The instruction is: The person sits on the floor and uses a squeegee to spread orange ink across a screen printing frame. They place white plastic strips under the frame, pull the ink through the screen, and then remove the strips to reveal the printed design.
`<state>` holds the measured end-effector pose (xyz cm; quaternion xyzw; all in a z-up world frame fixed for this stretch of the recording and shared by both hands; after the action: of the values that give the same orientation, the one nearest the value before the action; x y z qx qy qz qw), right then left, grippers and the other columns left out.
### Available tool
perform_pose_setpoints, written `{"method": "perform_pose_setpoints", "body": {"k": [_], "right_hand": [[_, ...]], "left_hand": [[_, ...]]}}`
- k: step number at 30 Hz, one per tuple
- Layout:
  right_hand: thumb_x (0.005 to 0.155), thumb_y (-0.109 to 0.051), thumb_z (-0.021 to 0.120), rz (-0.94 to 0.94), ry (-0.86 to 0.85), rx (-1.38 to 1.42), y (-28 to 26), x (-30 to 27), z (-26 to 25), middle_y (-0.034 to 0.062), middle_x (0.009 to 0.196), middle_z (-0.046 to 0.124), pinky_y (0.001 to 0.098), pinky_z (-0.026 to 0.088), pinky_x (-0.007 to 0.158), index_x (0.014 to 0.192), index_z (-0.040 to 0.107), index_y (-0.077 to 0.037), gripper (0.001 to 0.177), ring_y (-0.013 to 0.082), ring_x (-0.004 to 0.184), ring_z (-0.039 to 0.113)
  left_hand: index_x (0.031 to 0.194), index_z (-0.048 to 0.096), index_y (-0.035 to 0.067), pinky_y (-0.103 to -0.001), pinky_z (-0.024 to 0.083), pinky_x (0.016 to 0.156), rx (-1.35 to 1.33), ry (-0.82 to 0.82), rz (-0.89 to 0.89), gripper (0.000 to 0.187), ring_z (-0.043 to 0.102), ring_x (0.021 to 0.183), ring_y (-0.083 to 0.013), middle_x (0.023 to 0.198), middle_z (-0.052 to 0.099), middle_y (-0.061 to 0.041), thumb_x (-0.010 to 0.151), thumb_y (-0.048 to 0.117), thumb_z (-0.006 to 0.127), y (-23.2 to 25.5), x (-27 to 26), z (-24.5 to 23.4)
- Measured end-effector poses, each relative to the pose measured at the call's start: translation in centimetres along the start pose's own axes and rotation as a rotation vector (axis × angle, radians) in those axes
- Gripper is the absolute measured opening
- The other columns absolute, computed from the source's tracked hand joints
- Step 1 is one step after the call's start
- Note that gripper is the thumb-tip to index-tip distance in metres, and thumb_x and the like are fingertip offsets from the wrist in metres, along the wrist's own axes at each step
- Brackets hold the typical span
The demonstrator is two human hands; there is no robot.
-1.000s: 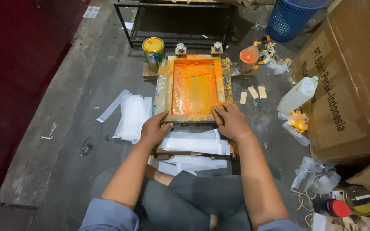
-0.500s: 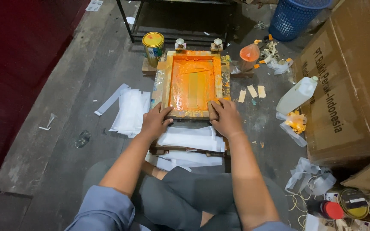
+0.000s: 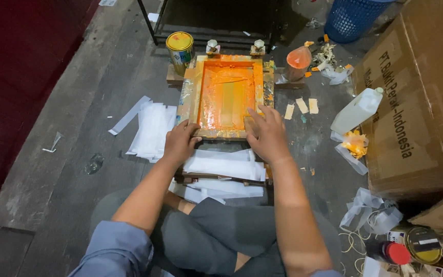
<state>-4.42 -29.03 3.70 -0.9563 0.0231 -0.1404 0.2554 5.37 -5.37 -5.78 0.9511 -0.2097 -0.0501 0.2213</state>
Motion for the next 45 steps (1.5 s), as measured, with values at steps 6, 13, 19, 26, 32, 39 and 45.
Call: {"method": "perform_pose_setpoints", "body": {"k": [6,13,19,26,32,39,45], "right_hand": [[0.091,-0.025,0.079,0.028,0.089,0.289,-0.4,-1.0,-1.9,0.0019,0.104,0.073,0.0414,0.056,0.093,0.124,0.074,-0.024,0.034,0.0262,0.11,0.068],[0.086,-0.018,0.072,0.117,-0.491,0.39,-4.2,-2.4,0.7,0.0191,0.093,0.08,0.0477,0.056,0.086,0.102,0.082,-0.01,0.021,0.0353,0.094,0.075],[0.089,-0.028,0.071,-0.012,-0.656,0.149,-3.0,-2.7,7.7,0.0258,0.148,0.055,0.0616,0.037,0.114,0.142,0.059,-0.001,0.061,0.0454,0.144,0.044],[0.098,-0.051,0.056,0.007,-0.547,-0.125,-2.1,-1.1,10.7,0.0212,0.162,0.036,0.0608,0.018,0.123,0.158,0.04,-0.014,0.072,0.0412,0.153,0.027],[0.103,-0.052,0.047,0.045,-0.552,-0.203,-2.8,-1.4,11.9,0.0183,0.165,0.034,0.0664,0.009,0.122,0.16,0.037,-0.019,0.067,0.0399,0.154,0.026],[0.098,-0.045,0.055,-0.029,-0.421,-0.264,-3.0,-0.3,11.5,0.0139,0.138,0.062,0.0532,0.041,0.106,0.134,0.068,-0.018,0.047,0.036,0.129,0.055],[0.093,-0.038,0.064,0.193,-0.283,-0.129,-3.5,0.7,7.7,0.0225,0.133,0.065,0.0541,0.056,0.09,0.114,0.077,-0.003,0.043,0.0454,0.112,0.066]], "left_hand": [[0.132,0.06,0.029,-0.049,0.037,0.112,-0.065,0.014,-0.015,0.032,0.052,0.139,-0.0351,0.151,0.051,-0.019,0.101,0.035,0.064,0.7,-0.3,-1.4],[0.134,0.059,0.022,-0.052,0.034,0.115,-0.211,0.109,-0.016,0.031,0.049,0.14,-0.0395,0.152,0.048,-0.023,0.104,0.029,0.061,2.1,-0.5,-4.0],[0.135,0.057,0.014,-0.053,0.034,0.117,-0.427,0.231,-0.007,0.029,0.046,0.142,-0.0423,0.15,0.046,-0.025,0.106,0.017,0.059,4.3,-0.5,-7.2],[0.131,0.056,0.007,-0.052,0.036,0.119,-0.704,0.416,0.099,0.028,0.044,0.141,-0.0474,0.147,0.044,-0.026,0.104,0.008,0.063,4.5,-0.1,-8.8],[0.126,0.061,0.006,-0.051,0.039,0.118,-0.78,0.437,0.064,0.029,0.046,0.139,-0.0452,0.147,0.048,-0.024,0.099,0.008,0.072,3.4,-0.1,-8.8],[0.119,0.067,0.004,-0.049,0.043,0.116,-0.829,0.465,0.031,0.031,0.049,0.137,-0.044,0.145,0.054,-0.024,0.091,0.008,0.08,2.9,0.3,-9.1],[0.122,0.065,0.006,-0.044,0.048,0.111,-0.903,0.431,-0.08,0.038,0.054,0.134,-0.0418,0.147,0.053,-0.021,0.088,0.005,0.082,1.9,0.7,-8.0]]}}
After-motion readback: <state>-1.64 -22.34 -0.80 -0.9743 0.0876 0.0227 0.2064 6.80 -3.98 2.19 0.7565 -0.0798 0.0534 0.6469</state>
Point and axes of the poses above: each hand's wrist, its own x-axis towards the middle knuckle, its own z-axis out of the palm, y = z × x, the point moved 9 cm from there along x, towards the middle knuckle
